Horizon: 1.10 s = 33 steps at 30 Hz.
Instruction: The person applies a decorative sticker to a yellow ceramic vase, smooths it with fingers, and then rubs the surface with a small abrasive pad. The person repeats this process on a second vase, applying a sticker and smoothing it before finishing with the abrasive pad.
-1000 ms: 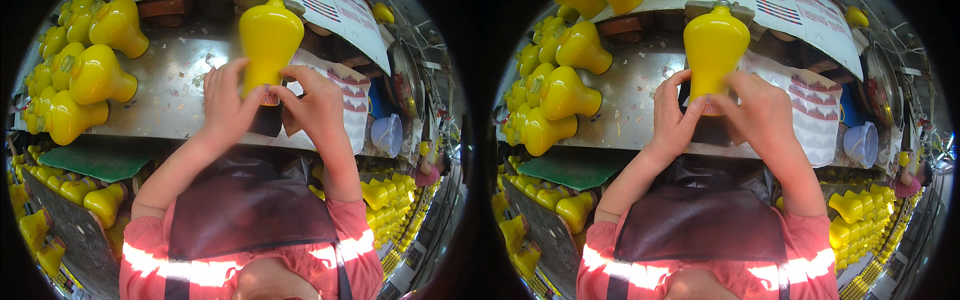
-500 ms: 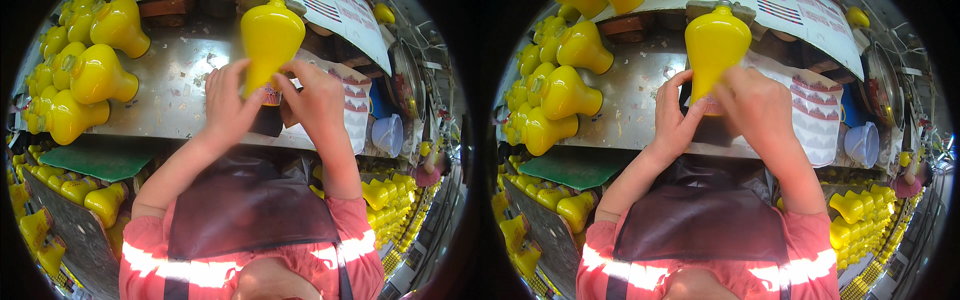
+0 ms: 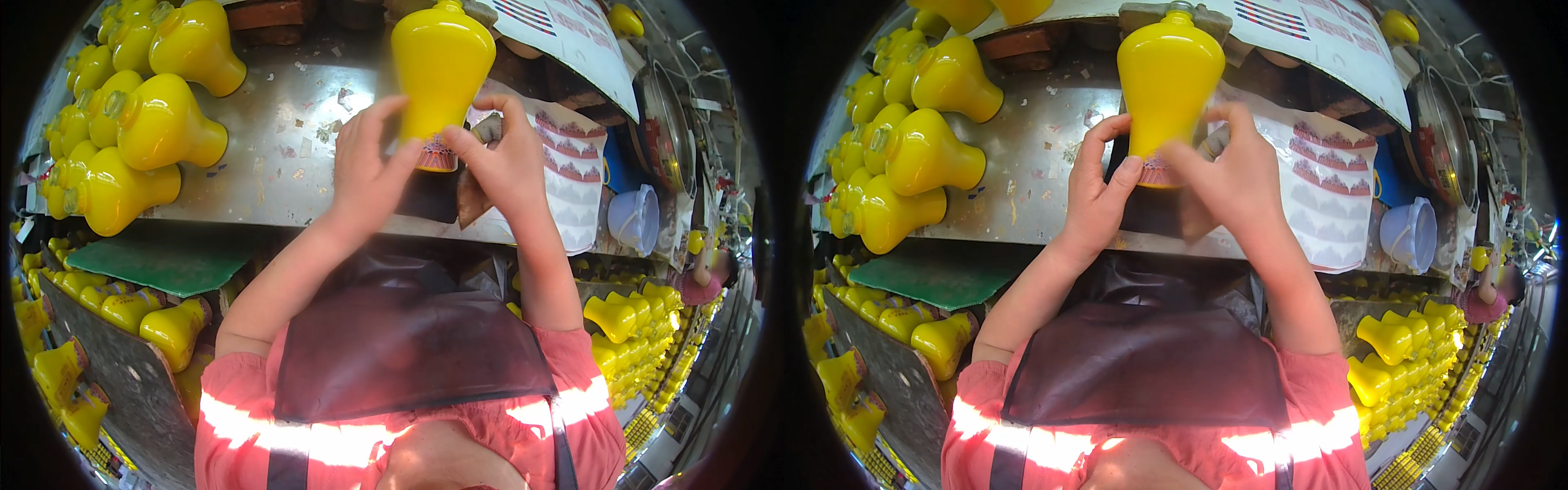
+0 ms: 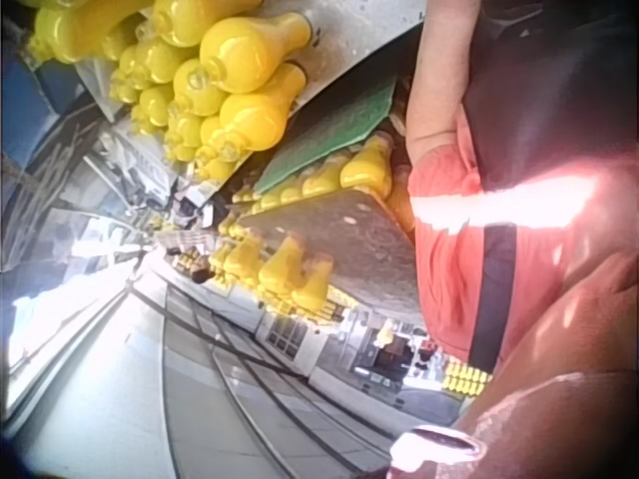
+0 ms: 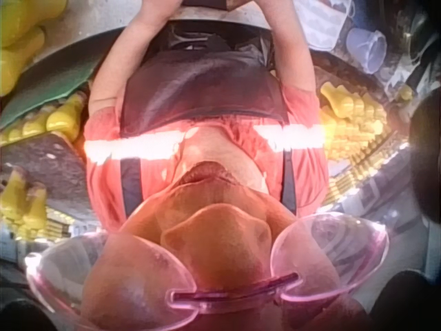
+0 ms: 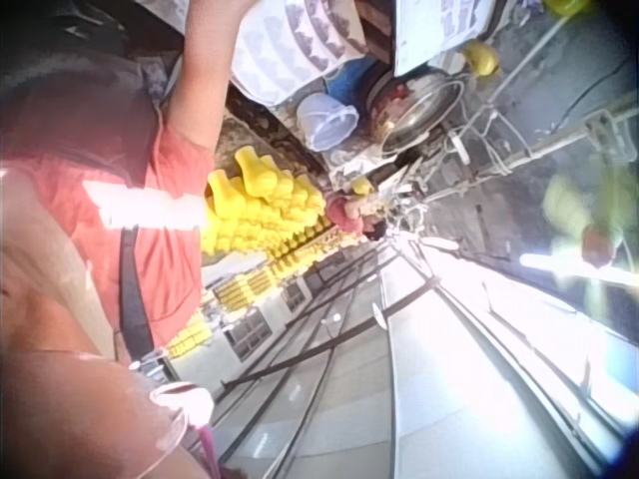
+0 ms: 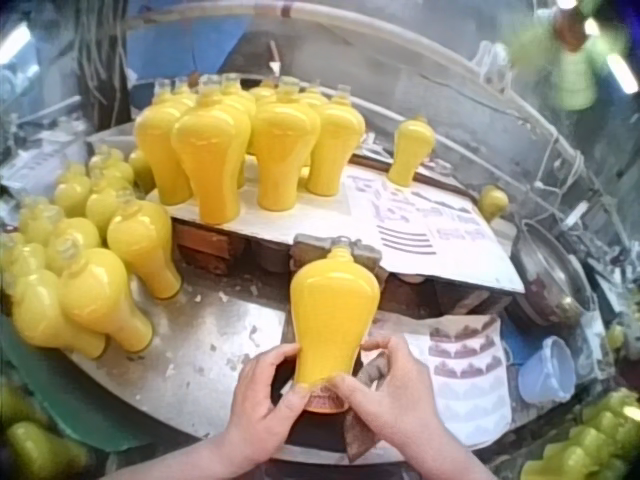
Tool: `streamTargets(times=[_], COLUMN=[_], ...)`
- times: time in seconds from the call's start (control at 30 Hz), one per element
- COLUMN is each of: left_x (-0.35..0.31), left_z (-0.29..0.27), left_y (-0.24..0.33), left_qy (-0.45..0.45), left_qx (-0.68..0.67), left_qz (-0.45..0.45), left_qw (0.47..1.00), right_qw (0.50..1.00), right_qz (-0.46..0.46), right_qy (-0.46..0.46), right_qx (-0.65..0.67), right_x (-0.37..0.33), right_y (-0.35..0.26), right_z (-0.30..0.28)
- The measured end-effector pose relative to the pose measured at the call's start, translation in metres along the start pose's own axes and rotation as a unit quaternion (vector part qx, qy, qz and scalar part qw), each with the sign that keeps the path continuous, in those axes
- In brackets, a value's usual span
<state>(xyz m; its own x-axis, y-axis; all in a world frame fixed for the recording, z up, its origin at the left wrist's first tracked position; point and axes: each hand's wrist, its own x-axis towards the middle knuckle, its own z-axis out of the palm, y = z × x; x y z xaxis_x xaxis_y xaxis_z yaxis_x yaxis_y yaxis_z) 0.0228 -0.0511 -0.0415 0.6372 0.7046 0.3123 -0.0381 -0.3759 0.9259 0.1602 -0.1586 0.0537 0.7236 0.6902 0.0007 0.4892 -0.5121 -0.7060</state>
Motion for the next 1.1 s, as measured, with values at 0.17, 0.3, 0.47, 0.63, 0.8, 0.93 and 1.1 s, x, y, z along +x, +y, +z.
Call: streamTargets(times=[0.17, 0.3, 0.47, 0.63, 0.8, 0.93, 1.1], left_x=[-0.001, -0.001, -0.001, -0.001, -0.002, -0.002, -0.004], left_z=[-0.001, -0.003, -0.004, -0.005, -0.007, -0.01, -0.014], left_y=[-0.003, -0.004, -0.004, -0.005, -0.005, -0.005, -0.006], left_qy=[-0.012, -0.021, -0.03, -0.041, -0.051, -0.063, -0.099], left_qx=[-0.016, -0.054, -0.057, -0.09, -0.123, -0.165, 0.031], left_qz=[-0.003, -0.025, -0.017, -0.033, -0.054, -0.079, -0.05], left_qw=[1.0, 0.998, 0.998, 0.995, 0.99, 0.981, 0.993], right_qw=[0.999, 0.988, 0.99, 0.966, 0.968, 0.989, 0.971], right_qz=[0.008, 0.068, 0.022, 0.096, 0.055, -0.003, -0.231], right_qy=[0.027, -0.034, -0.035, -0.094, -0.071, -0.013, 0.048], right_qx=[0.017, 0.134, 0.135, 0.222, 0.234, 0.146, -0.035], right_x=[0.001, 0.0, -0.007, -0.011, -0.013, -0.027, -0.065], right_y=[0.004, 0.019, 0.031, 0.039, 0.041, 0.039, 0.038], right_z=[0.005, 0.002, 0.011, 0.014, 0.019, 0.017, 0.021])
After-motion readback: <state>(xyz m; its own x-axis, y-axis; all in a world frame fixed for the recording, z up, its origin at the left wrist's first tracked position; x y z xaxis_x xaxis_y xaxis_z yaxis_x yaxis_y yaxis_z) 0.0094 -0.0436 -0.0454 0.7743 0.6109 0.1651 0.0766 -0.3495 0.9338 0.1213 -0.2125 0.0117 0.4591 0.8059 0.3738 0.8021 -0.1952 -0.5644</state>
